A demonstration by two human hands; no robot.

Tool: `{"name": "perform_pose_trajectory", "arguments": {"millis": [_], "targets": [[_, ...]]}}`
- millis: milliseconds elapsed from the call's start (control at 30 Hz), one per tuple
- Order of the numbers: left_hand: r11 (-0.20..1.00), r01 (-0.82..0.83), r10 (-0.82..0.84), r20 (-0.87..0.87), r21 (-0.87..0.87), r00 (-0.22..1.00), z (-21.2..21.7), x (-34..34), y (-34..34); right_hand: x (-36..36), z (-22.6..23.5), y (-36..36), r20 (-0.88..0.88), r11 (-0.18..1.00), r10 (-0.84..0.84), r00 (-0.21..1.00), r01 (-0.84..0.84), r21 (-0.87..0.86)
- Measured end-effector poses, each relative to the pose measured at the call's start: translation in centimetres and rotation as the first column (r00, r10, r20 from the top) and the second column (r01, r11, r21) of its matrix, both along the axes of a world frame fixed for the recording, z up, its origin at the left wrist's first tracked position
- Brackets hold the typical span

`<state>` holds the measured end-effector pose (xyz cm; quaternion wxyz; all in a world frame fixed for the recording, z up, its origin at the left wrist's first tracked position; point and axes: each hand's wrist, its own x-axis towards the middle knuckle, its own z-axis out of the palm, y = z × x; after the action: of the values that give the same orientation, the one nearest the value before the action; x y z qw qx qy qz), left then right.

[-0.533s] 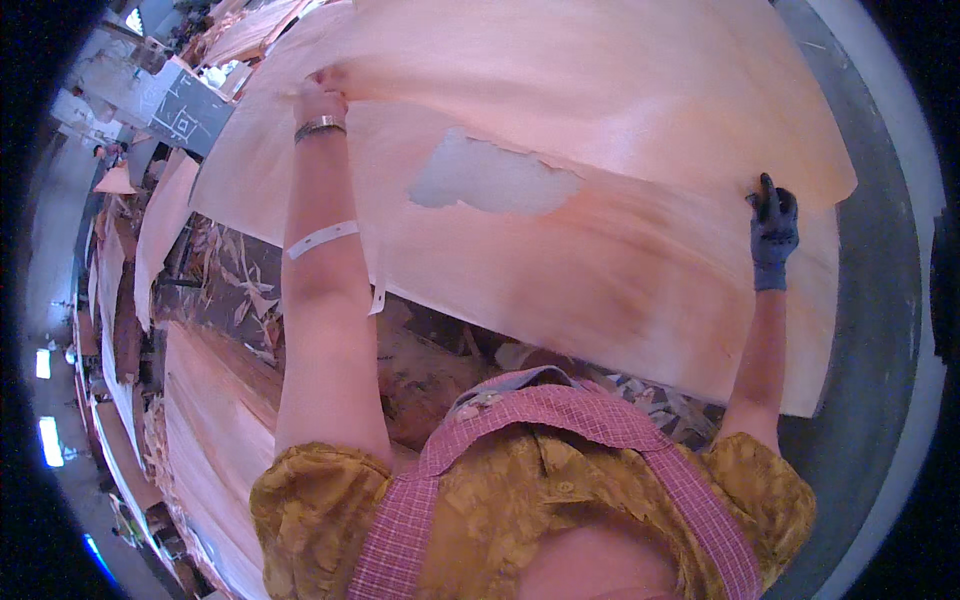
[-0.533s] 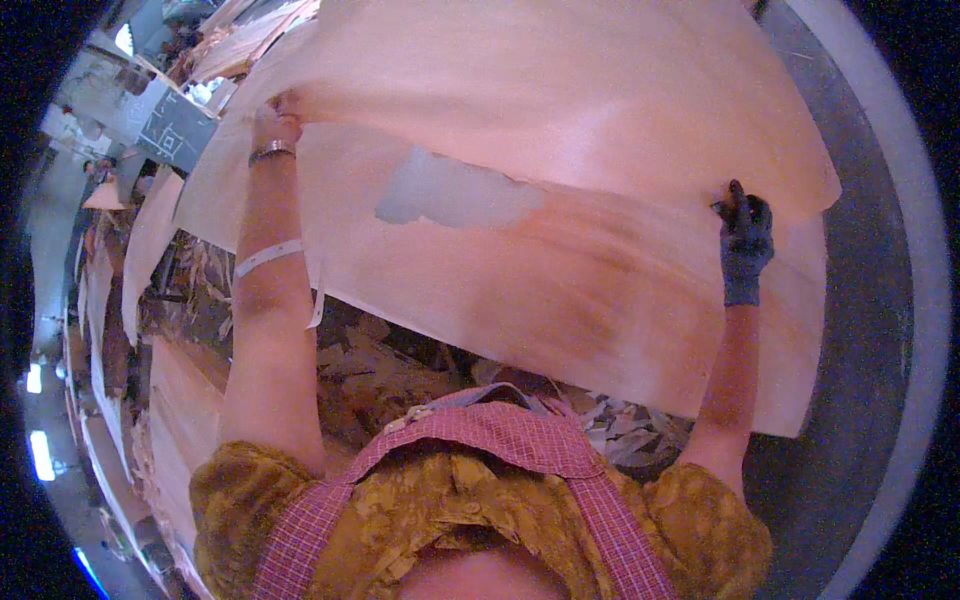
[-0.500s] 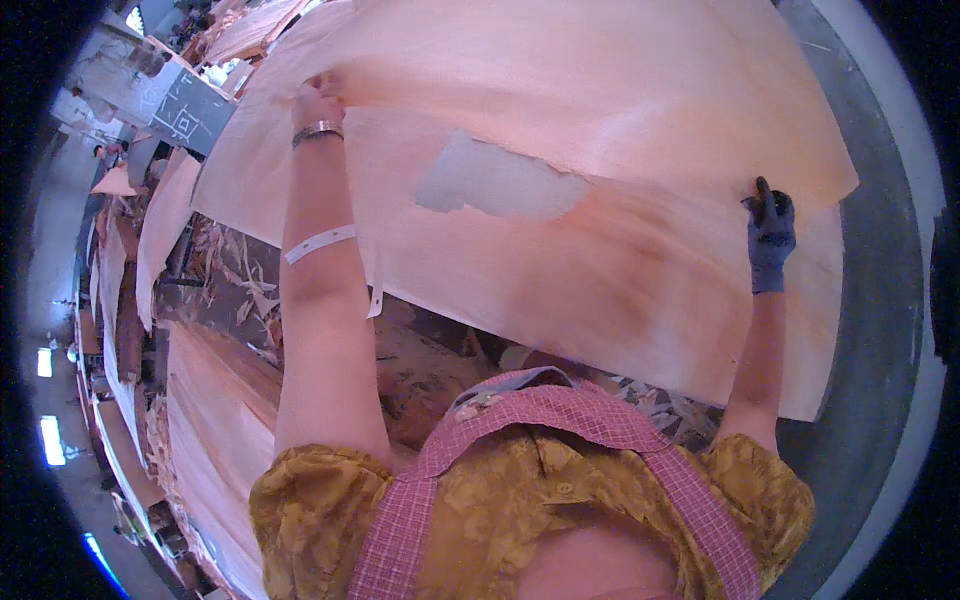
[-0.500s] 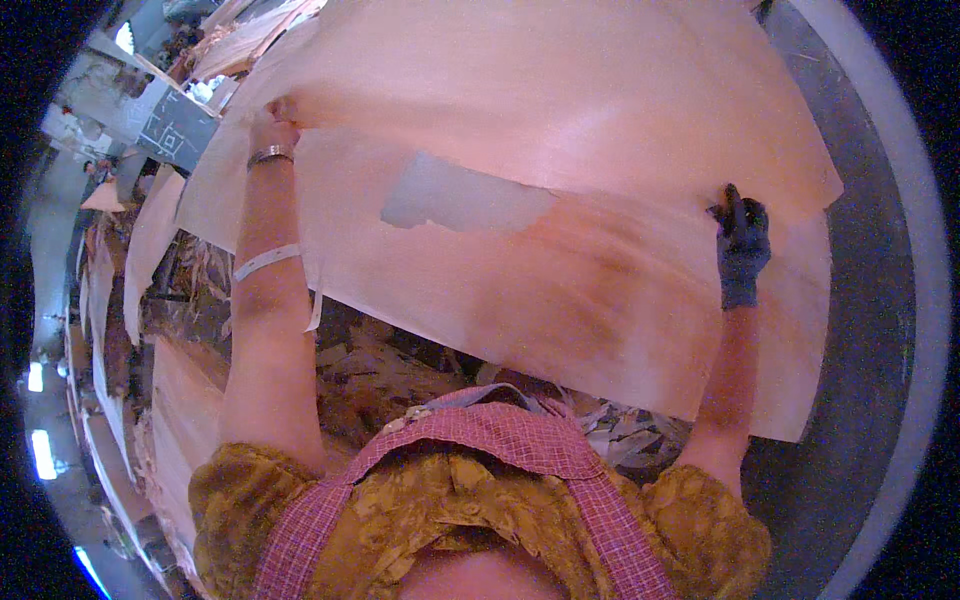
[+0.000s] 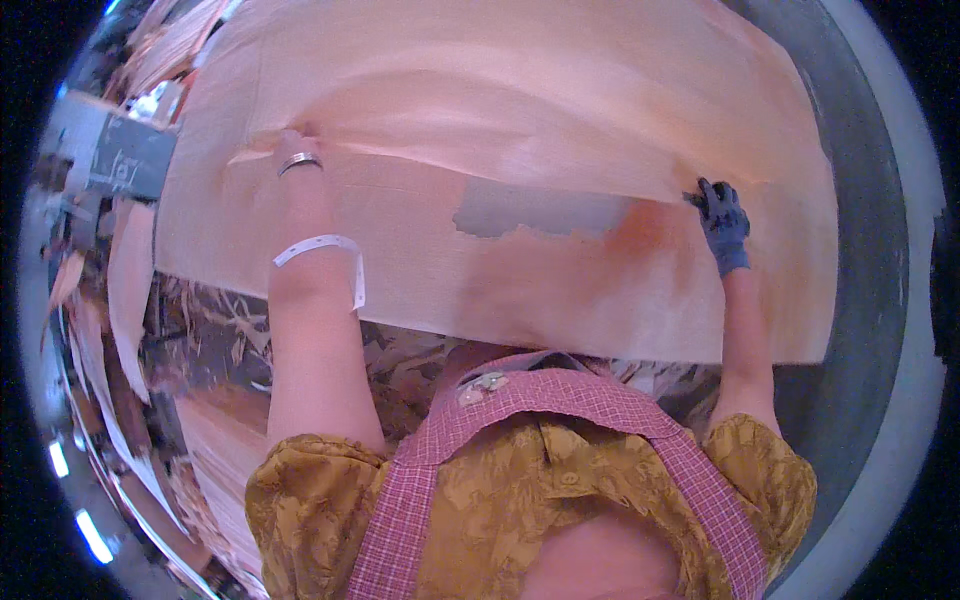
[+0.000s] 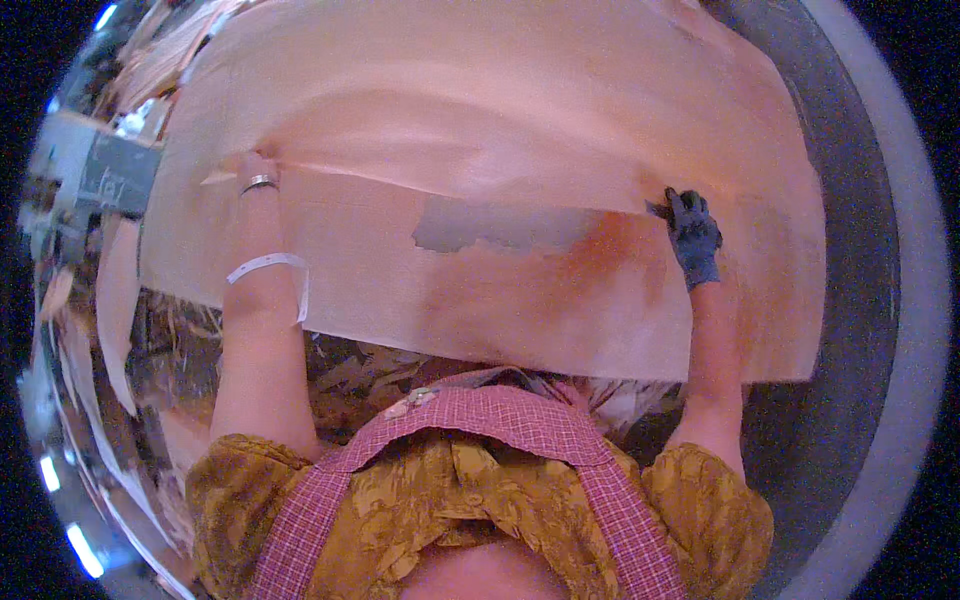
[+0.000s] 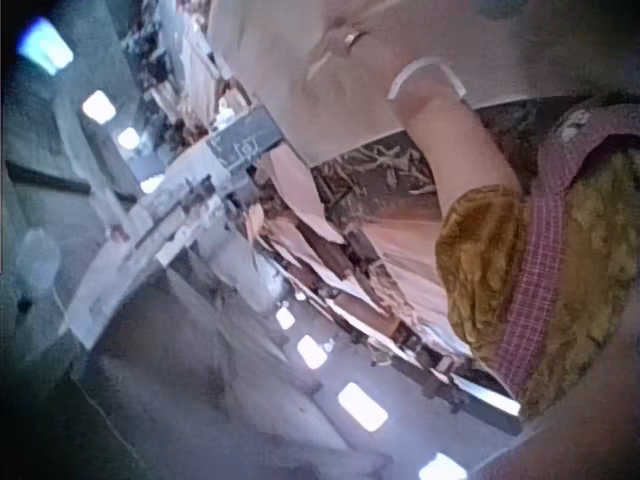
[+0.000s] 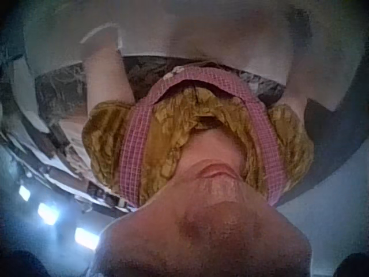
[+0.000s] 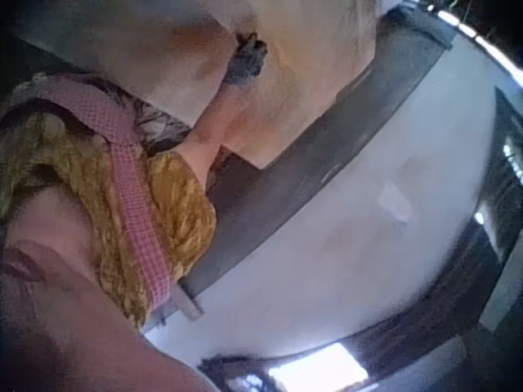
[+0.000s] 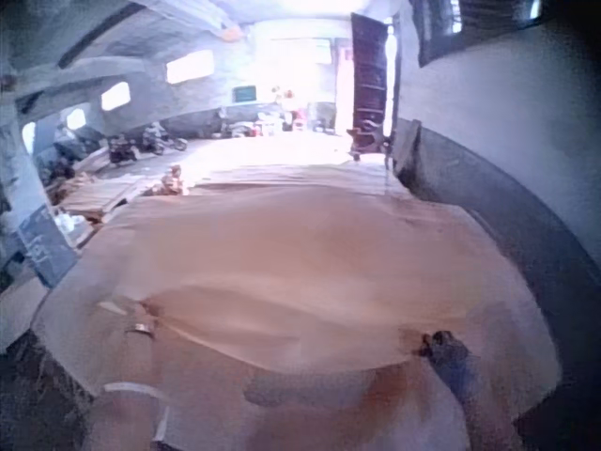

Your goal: The person repairs defects in wood veneer sheets using a knife to cut away damaged sections and applying tape to the wood.

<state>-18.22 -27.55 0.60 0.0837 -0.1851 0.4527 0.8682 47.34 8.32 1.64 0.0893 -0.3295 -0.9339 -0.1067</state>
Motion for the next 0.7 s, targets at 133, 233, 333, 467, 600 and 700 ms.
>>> {"name": "perform_pose_trajectory", "arguments": {"millis": [133,233,333,467,600,700], "targets": [[0.941,0.119,-0.127,-0.002,-0.318,0.992,-3.5,-4.8,0.0,-0.3,-2.5,-1.7,0.000,0.995,-0.095,0.996,0.095,-0.016],[0.208,0.141,-0.435,0.038,-0.968,0.900,-7.3,-7.1,-2.4,-0.5,-4.5,-2.8,0.041,0.989,-0.117,0.992,0.120,-0.083],[0.049,0.142,-0.446,0.105,-0.989,0.889,-8.9,-8.1,-4.5,-1.5,-5.9,-4.1,0.079,0.978,-0.148,0.986,0.157,-0.133],[0.883,0.251,-0.158,0.254,-0.396,0.954,-7.8,-9.2,-8.5,-5.7,-7.0,-6.0,0.078,0.977,-0.073,0.994,0.087,-0.196],[0.925,0.354,-0.319,0.220,-0.138,0.922,-9.0,1.4,-3.7,-5.2,-6.7,-6.3,0.062,0.981,-0.031,0.998,0.042,-0.190],[0.835,0.535,-0.484,0.292,-0.128,0.825,-9.8,7.8,-1.2,-3.9,-5.5,-6.9,0.043,0.988,-0.042,0.998,0.048,-0.147]]}}
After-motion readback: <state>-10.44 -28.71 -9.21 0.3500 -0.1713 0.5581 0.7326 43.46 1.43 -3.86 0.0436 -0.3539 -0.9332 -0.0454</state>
